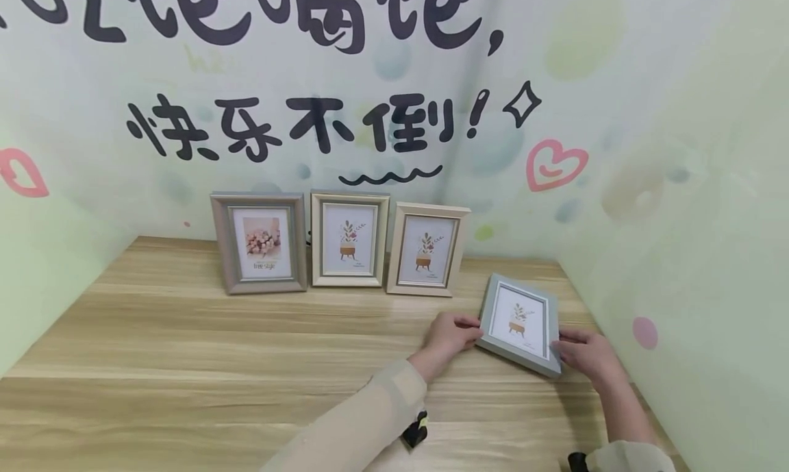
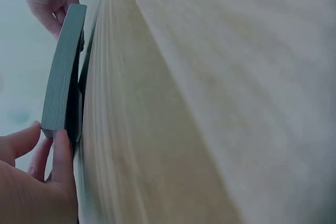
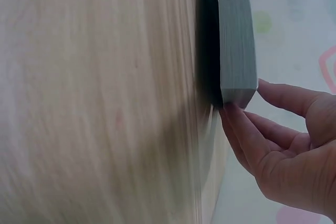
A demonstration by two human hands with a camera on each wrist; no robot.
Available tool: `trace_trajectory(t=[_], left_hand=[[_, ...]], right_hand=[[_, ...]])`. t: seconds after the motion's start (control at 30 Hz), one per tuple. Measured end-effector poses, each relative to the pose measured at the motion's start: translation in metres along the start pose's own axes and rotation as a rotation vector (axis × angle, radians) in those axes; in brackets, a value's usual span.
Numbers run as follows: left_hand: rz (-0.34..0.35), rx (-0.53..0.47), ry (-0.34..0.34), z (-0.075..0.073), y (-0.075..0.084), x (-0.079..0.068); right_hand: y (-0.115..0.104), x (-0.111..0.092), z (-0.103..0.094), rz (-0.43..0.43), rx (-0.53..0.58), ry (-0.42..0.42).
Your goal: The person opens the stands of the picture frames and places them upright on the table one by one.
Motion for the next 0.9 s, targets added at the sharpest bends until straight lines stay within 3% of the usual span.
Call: trace_trajectory(t=[0.33, 0.53, 0.8, 0.9], left_hand=[[-0.012, -0.071, -0.029, -0.005, 0.005, -0.001], [0.127, 0.001, -0.076, -0.006, 0.010, 0.001], [0.378, 0.249, -0.090, -0.008, 0.020, -0.004], [0.408, 0.278, -0.088, -0.010, 0.024, -0.008]], right_hand=[[0.003, 0.000, 0.004, 0.011, 0.027, -0.001], [-0.006, 0.001, 0.005, 0.024, -0.041, 0.048], [-0.020, 0.003, 0.007, 0.053, -0.047, 0.132], [-0.024, 0.005, 0.008, 0.050, -0.070, 0.156]])
Point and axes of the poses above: each hand's wrist, its own x-axis towards the middle knuckle, its own z-axis out of the palm, y = z × x, the point moved 3 cm from there along x, towards the middle knuckle, and after that the axes turned 11 degrees about -x, right-handed, at the moved point
